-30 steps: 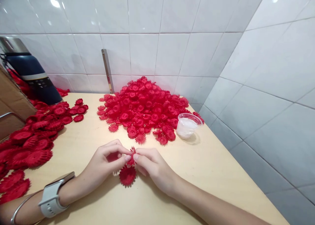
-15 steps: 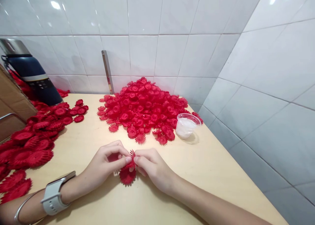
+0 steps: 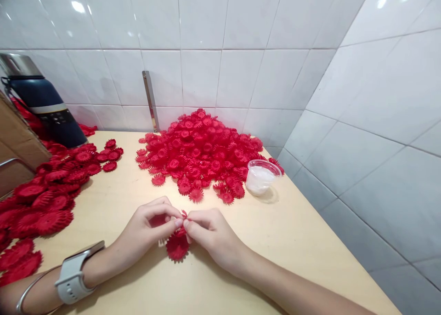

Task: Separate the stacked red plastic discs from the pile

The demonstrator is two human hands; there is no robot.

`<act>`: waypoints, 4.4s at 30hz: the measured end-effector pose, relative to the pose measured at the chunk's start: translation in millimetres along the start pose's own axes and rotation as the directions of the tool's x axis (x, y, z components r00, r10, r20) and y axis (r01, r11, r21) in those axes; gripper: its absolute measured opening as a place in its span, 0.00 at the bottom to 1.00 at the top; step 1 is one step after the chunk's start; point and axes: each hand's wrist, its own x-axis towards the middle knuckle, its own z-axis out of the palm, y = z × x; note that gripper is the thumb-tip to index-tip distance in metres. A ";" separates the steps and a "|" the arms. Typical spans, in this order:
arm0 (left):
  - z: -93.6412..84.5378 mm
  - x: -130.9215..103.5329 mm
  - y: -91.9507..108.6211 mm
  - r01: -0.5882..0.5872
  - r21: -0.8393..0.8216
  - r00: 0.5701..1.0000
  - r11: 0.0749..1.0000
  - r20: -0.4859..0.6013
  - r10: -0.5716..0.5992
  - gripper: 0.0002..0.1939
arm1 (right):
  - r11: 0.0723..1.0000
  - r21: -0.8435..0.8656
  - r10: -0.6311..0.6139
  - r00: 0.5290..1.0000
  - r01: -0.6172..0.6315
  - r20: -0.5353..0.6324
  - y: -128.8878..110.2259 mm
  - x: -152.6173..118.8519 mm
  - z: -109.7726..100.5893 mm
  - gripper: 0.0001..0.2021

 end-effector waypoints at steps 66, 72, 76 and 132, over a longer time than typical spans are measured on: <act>-0.2 -3.5 1.4 -0.025 0.051 1.000 0.998 0.003 0.025 0.07 | 1.000 0.018 0.022 0.997 -0.021 -0.068 -4.4 -0.4 1.4 0.15; -0.4 -3.0 0.8 -0.040 0.081 0.999 0.996 -0.015 0.042 0.07 | 1.000 0.018 0.022 0.997 -0.021 -0.070 -4.6 -0.1 1.5 0.14; 0.2 -3.0 0.4 -0.046 0.097 0.999 0.994 -0.013 0.047 0.07 | 0.999 0.020 0.031 0.998 -0.030 -0.052 -3.1 -0.4 1.5 0.14; -2.1 15.4 -11.1 0.111 -0.212 0.873 0.971 -0.446 -0.197 0.13 | 0.934 0.349 0.099 0.884 0.075 -0.457 10.6 6.9 -1.3 0.09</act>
